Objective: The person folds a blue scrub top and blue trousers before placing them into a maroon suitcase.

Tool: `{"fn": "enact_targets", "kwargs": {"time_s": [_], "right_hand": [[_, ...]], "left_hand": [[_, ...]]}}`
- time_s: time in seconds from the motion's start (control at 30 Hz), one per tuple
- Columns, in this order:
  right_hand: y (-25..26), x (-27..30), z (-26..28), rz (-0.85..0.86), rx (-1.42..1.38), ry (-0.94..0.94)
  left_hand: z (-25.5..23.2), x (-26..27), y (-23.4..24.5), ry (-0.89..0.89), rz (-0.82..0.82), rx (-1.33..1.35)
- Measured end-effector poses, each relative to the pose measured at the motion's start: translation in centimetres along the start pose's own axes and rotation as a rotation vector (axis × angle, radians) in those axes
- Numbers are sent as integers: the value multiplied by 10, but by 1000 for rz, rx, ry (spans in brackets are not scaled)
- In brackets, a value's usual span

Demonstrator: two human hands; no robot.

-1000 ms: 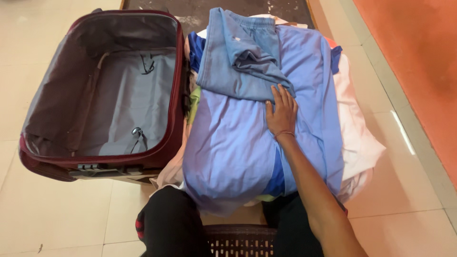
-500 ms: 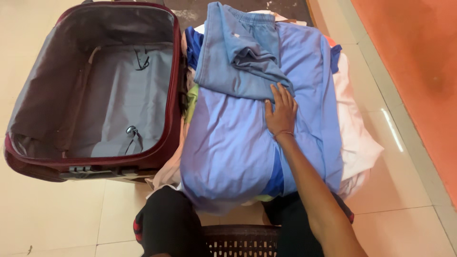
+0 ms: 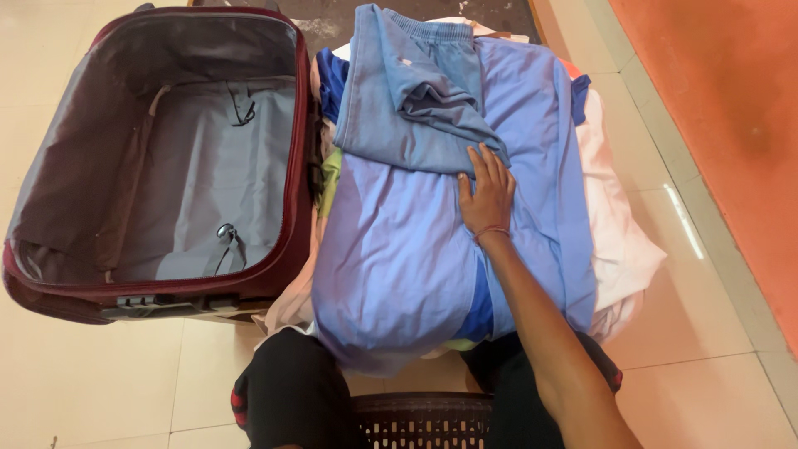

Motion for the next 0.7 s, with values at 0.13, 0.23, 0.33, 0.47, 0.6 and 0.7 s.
{"fn": "enact_targets", "kwargs": {"time_s": [0.13, 0.23, 0.33, 0.47, 0.6, 0.7], "right_hand": [[-1, 0, -1, 10, -4, -3], [-1, 0, -2, 8, 1, -9], [-2, 0, -2, -5, -11, -14], [-2, 0, -3, -19, -2, 0], [-2, 0, -5, -13, -1, 3], [3, 1, 1, -31, 17, 35]], "left_hand": [[19, 9, -5, -2, -2, 9], [26, 11, -9, -6, 5, 17], [21, 2, -11, 6, 11, 16], [55, 13, -21, 57, 22, 13], [151, 49, -34, 447, 33, -77], [217, 90, -30, 844, 73, -176]]}}
Point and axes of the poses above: each hand's wrist, its own x-axis away from the middle knuckle, its own y-axis out of the back of the hand, z = x × y, the point moved 3 cm from there along -x, towards the middle knuckle, and after that the axes turned 1 degree about z, right-handed, at the moved point
